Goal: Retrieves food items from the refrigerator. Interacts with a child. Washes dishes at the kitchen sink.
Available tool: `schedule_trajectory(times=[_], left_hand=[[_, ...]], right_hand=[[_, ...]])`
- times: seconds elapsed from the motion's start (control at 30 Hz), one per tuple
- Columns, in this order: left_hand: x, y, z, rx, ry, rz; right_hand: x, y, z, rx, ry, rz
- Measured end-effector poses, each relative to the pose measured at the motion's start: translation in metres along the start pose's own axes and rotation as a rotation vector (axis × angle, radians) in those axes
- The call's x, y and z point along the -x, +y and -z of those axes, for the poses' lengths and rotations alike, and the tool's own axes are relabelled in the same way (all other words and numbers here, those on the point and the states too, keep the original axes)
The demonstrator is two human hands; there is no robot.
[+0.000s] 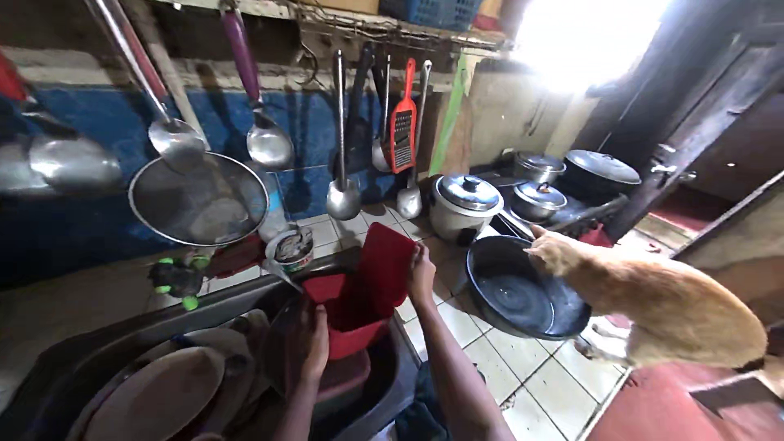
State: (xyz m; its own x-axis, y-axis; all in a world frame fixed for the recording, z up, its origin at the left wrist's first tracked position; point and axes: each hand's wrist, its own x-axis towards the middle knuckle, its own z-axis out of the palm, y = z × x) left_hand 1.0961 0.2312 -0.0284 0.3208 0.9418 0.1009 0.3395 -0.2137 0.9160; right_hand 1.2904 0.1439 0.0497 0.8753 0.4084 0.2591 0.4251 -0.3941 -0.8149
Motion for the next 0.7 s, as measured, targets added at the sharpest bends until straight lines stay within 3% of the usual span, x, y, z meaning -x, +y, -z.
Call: schedule_trajectory(times=[0.1,0.17,0.23,0.3,0.37,0.47,0.53,0.7], left_hand=[[-0.005,-0.001,0.011,0.053,-0.071,0.041],[-0.002,0.005,0.024,0.054,-0.124,0.045],[0.007,0.009,0.042,0.030,-0.186,0.007],[0.019,0.008,0.062,-0.062,-0.269,-0.080],[0.034,0.009,0.072,-0.184,-0.347,-0.168],[0.061,0.018,0.072,-0.329,-0.441,-0.158],[0.072,0.014,0.070,-0.386,-0.451,-0.175],[0.090,-0.006,0.083,-0.616,-0.462,-0.411]], right_hand=[[0.003,0.028,0.018,-0.042,-0.014,-0.017],[0.044,0.045,0.044,-0.283,0.041,-0.033],[0.092,0.065,0.079,-0.692,0.132,-0.224],[0.115,0.094,0.116,-0.891,0.358,-0.425],[0.109,0.127,0.145,-0.936,0.562,-0.546],[0.086,0.145,0.164,-0.884,0.625,-0.591],[0.079,0.141,0.165,-0.826,0.643,-0.519],[0.095,0.104,0.168,-0.780,0.621,-0.358]])
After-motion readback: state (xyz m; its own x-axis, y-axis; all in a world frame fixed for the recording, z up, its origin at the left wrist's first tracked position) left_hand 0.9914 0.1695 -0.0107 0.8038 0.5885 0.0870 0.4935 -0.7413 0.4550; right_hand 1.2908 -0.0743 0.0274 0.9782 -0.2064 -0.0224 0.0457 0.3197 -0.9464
